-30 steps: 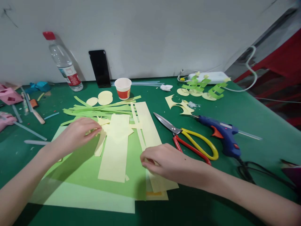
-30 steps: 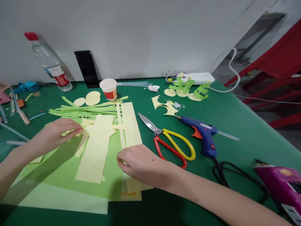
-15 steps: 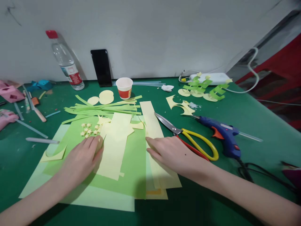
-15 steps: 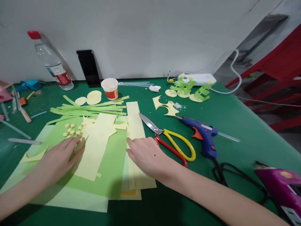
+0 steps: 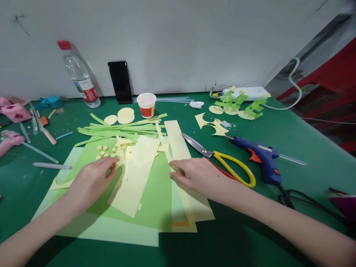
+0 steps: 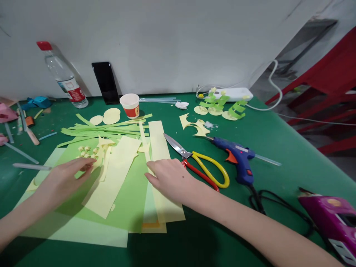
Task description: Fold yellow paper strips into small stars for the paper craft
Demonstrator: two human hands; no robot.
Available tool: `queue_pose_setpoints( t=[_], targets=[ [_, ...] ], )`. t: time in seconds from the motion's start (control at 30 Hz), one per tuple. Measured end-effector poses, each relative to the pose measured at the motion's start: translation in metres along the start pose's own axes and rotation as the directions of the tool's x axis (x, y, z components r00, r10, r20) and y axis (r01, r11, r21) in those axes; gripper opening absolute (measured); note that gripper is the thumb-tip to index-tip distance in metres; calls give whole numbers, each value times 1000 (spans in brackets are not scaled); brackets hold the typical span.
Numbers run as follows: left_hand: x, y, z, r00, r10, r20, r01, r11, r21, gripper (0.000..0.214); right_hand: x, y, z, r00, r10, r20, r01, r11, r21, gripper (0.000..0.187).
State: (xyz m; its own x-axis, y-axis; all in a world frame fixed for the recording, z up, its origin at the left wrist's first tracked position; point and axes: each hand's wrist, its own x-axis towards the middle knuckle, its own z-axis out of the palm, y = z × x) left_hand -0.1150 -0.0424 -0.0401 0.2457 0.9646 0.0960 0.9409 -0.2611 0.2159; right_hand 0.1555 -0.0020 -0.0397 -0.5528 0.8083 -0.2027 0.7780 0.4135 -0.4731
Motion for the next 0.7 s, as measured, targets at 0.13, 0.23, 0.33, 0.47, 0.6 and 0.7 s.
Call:
queue_pose_setpoints(
  t=[0.13,0.23,0.33,0.47,0.6,0.7],
  targets=[
    [9,26,-13,996,-8,-85,-20,944,-329,24,-1,-5,-10,998,-55,-5,54,942,332,28],
    [19,53,-17,998,-60,-17,32,730,-683,22,-5,-9,-16,993,-117,30,83,842,533,36],
    [27,75,-14,995,-53,81,97,554,-827,23,-10,-12,-19,995,-99,-24,83,655,751,33],
    [32,93,-4,985,72,159,120,378,-918,21,-16,-13,-26,972,-11,-234,201,549,811,22],
    [42,102,0,990,143,3,-39,292,-956,15,-22,-12,-33,940,-13,-340,256,688,679,27],
    [55,104,-7,984,76,-163,-179,309,-934,19,-28,-12,-37,931,-52,-361,267,770,579,27]
  ],
)
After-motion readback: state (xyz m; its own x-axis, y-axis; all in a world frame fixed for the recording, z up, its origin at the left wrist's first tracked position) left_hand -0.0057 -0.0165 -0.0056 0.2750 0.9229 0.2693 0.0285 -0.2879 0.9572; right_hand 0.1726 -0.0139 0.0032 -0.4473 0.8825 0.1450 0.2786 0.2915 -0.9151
